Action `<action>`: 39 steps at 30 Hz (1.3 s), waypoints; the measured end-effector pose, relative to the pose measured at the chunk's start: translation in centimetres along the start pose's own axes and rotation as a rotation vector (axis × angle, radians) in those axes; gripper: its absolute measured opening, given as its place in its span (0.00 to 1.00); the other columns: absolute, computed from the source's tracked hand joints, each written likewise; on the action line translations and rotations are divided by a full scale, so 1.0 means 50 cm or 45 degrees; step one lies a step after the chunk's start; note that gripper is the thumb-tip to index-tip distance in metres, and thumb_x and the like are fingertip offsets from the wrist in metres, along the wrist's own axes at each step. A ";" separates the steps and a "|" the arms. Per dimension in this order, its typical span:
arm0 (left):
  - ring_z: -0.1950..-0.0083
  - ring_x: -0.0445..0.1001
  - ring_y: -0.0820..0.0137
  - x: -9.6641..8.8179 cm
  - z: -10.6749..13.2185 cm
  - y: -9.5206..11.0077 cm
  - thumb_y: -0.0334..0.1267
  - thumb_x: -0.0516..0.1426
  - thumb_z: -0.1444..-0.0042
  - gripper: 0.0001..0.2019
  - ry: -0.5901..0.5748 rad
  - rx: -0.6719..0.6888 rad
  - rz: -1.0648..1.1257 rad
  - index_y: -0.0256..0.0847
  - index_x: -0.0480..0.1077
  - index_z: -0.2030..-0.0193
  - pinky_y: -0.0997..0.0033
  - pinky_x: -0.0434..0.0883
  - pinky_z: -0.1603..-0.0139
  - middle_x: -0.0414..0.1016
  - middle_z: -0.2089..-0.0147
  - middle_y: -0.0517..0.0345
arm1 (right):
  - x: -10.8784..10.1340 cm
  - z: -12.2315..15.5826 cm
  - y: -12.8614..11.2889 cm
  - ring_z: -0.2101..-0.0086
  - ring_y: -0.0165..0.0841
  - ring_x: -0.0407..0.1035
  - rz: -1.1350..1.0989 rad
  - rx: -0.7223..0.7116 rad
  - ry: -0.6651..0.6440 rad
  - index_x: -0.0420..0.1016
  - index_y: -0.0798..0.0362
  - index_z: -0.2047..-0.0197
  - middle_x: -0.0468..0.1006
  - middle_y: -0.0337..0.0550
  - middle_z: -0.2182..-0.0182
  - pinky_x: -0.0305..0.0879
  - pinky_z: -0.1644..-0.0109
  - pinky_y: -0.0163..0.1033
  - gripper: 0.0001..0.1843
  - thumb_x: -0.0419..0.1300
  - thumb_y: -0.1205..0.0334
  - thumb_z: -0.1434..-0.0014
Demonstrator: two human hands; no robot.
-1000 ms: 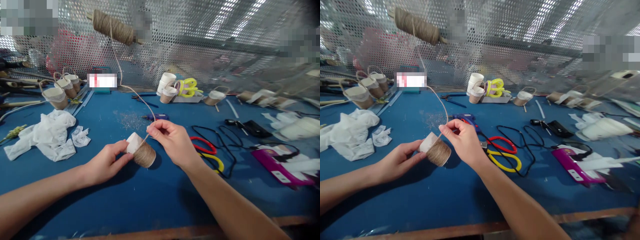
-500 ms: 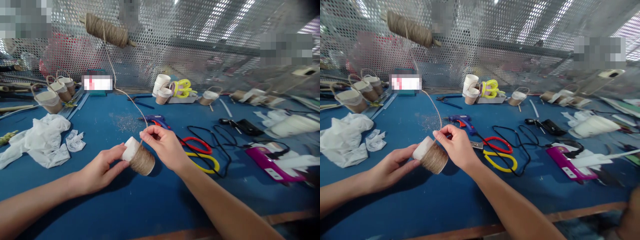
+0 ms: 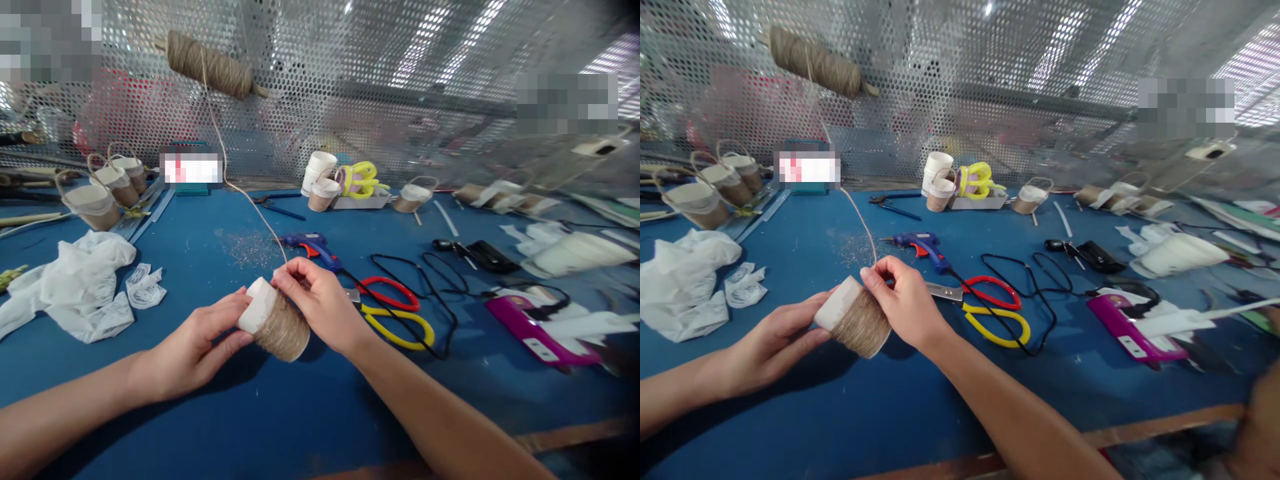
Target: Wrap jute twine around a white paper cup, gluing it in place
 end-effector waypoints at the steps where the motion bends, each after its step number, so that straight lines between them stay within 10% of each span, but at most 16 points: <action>1: 0.51 0.69 0.68 0.000 0.000 0.002 0.29 0.48 0.41 0.07 0.000 0.016 -0.011 0.38 0.64 0.58 0.64 0.57 0.39 0.73 0.58 0.52 | 0.003 0.001 -0.001 0.75 0.27 0.62 0.028 -0.006 -0.019 0.64 0.53 0.71 0.67 0.37 0.76 0.60 0.70 0.35 0.12 0.51 0.54 0.42; 12: 0.49 0.67 0.67 -0.002 -0.005 -0.001 0.28 0.48 0.42 0.06 -0.038 0.078 -0.099 0.35 0.65 0.60 0.60 0.52 0.36 0.73 0.61 0.51 | 0.009 -0.001 0.005 0.77 0.28 0.59 0.367 -0.074 -0.053 0.56 0.50 0.73 0.63 0.34 0.79 0.55 0.73 0.35 0.13 0.45 0.55 0.39; 25: 0.62 0.69 0.66 0.008 -0.001 -0.043 0.42 0.56 0.50 0.12 0.108 -0.572 0.269 0.35 0.66 0.63 0.67 0.67 0.61 0.71 0.66 0.55 | 0.039 0.032 -0.043 0.75 0.32 0.63 0.932 -0.494 0.186 0.59 0.52 0.70 0.67 0.45 0.74 0.60 0.73 0.37 0.12 0.41 0.59 0.38; 39: 0.72 0.59 0.75 0.015 -0.006 -0.041 0.36 0.55 0.56 0.07 0.327 -0.747 0.546 0.37 0.59 0.71 0.75 0.60 0.71 0.60 0.74 0.65 | 0.065 0.054 -0.068 0.74 0.32 0.65 1.090 -0.815 0.342 0.63 0.54 0.69 0.70 0.47 0.72 0.64 0.72 0.36 0.12 0.44 0.62 0.37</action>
Point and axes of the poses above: each hand's wrist, its own z-axis away from the middle knuckle, its own x-axis out of the palm, y = z × x, the point moved 7 cm from there along -z, towards the middle knuckle
